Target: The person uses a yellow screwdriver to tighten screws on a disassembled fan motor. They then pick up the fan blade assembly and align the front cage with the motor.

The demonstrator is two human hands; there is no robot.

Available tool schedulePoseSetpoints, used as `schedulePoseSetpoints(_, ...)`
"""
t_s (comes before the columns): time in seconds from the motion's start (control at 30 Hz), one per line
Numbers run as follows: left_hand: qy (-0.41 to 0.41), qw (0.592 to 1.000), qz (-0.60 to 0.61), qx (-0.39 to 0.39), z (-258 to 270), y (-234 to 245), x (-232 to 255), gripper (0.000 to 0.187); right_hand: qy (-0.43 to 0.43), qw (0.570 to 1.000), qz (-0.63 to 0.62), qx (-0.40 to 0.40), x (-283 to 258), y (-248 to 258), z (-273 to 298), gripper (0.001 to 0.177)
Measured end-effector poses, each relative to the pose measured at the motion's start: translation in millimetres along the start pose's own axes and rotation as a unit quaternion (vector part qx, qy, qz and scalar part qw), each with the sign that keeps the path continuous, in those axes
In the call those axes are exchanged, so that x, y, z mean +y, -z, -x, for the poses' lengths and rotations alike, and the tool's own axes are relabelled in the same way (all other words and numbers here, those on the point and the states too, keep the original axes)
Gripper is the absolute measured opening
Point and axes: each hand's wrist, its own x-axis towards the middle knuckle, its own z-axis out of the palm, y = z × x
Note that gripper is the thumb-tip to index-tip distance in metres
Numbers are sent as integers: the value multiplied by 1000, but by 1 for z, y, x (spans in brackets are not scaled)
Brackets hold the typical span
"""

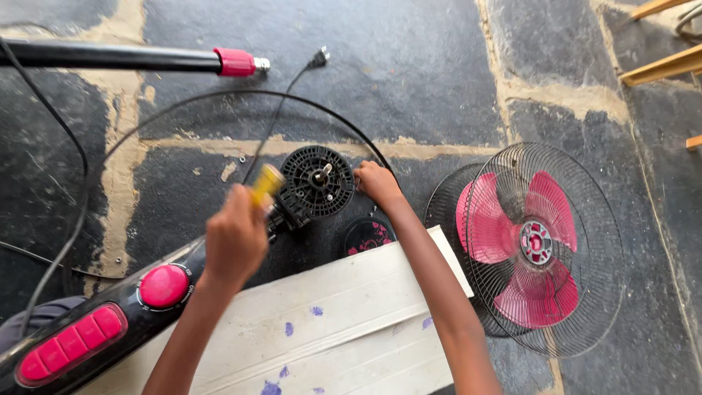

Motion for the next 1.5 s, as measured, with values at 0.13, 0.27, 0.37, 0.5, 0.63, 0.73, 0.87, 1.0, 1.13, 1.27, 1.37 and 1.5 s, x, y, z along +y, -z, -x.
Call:
schedulePoseSetpoints(0.13, -253, 955, -76, -138, 56, -17, 20, 16, -2, 999, 35, -5, 8, -23, -2, 8)
schedulePoseSetpoints(0.27, -253, 934, -141, -208, 86, -39, 35, 29, 43, 999, 5, 26, 0, -3, 1, 10)
schedulePoseSetpoints(0.37, -171, 948, -168, -209, 99, -56, 30, 42, -45, 997, -63, 15, -4, 21, 12, 10)
schedulePoseSetpoints(0.5, -90, 935, -127, -317, 106, -67, 9, 50, -90, 994, -69, 8, -3, 31, 17, 10)
schedulePoseSetpoints(0.63, -117, 935, -108, -318, 106, -68, 5, 49, -85, 996, -13, 2, 9, 17, 6, 10)
schedulePoseSetpoints(0.73, -113, 933, -105, -325, 103, -62, 10, 47, -100, 995, 20, -6, 23, 9, -4, 7)
schedulePoseSetpoints(0.87, -131, 933, -101, -319, 100, -57, 14, 44, -147, 985, 42, -81, 33, 18, -18, 30)
schedulePoseSetpoints(1.0, -132, 935, -91, -316, 104, -57, 13, 42, -168, 977, 28, -128, 27, 34, -28, 35)
schedulePoseSetpoints(1.13, -127, 938, -85, -310, 105, -59, 12, 42, -168, 977, 58, -119, 23, 41, -27, 42)
schedulePoseSetpoints(1.27, -108, 933, -78, -334, 106, -59, 12, 40, -184, 979, 67, -53, 20, 37, -21, 43)
schedulePoseSetpoints(1.37, -96, 932, -71, -342, 106, -61, 11, 38, -225, 971, 50, -62, 19, 30, -19, 45)
schedulePoseSetpoints(1.5, -108, 937, -73, -325, 111, -64, 8, 36, -310, 941, -72, -111, 24, 16, -23, 40)
